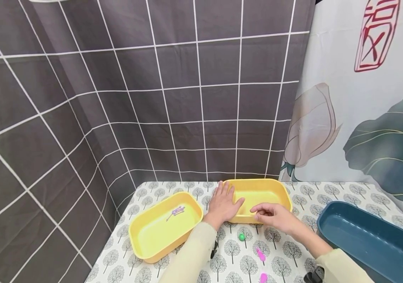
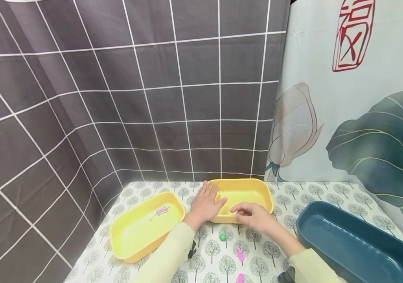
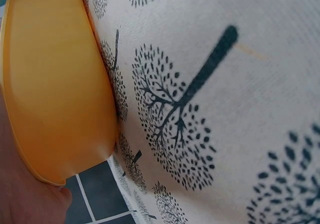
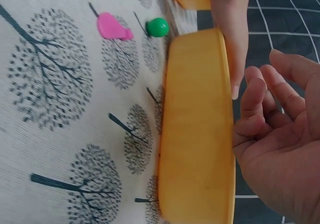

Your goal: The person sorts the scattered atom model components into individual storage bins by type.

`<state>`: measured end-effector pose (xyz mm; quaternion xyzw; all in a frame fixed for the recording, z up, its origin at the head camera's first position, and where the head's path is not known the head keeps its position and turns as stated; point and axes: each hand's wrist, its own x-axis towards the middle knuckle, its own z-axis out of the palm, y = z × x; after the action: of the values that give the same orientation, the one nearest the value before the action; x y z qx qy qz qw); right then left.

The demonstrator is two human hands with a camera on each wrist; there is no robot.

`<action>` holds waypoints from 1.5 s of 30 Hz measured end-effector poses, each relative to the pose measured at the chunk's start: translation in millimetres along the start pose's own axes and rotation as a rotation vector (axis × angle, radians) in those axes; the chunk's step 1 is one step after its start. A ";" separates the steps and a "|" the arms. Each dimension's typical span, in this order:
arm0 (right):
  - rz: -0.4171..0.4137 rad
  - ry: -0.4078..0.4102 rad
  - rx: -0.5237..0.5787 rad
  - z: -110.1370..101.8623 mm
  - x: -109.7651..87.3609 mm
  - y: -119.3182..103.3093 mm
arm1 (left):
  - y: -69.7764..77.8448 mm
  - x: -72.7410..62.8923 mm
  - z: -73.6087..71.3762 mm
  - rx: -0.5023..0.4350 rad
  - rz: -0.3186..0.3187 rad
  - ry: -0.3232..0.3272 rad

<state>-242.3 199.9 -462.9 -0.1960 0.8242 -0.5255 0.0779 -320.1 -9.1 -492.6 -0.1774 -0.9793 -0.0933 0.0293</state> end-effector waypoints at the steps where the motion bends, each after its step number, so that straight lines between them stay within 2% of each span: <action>1: -0.013 -0.009 0.004 1.6 -1.0 0.8 | 0.0 -0.1 0.0 0.003 0.001 -0.002; 13: -0.076 -0.110 0.043 18.8 -9.1 6.9 | 0.2 1.3 2.4 0.006 0.003 0.000; 18: -0.071 -0.148 0.024 24.6 -10.1 9.5 | 0.9 1.0 1.3 0.009 -0.001 0.002; 25: -0.107 -0.174 -0.093 34.4 -9.8 14.5 | 0.1 1.0 4.0 0.010 0.011 0.017; 32: -0.119 -0.163 -0.247 42.2 -6.1 19.5 | -1.1 2.0 6.2 0.007 0.018 0.021; 38: -0.115 -0.176 -0.277 49.4 -1.9 24.8 | -1.5 1.2 3.5 0.025 0.015 0.018; 45: -0.101 -0.141 -0.315 54.8 -0.6 27.7 | -0.6 0.7 3.1 0.025 0.012 0.016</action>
<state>-230.1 164.6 -511.7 -0.2832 0.8780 -0.3780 0.0773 -321.1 -8.8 -495.7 -0.1820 -0.9790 -0.0824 0.0399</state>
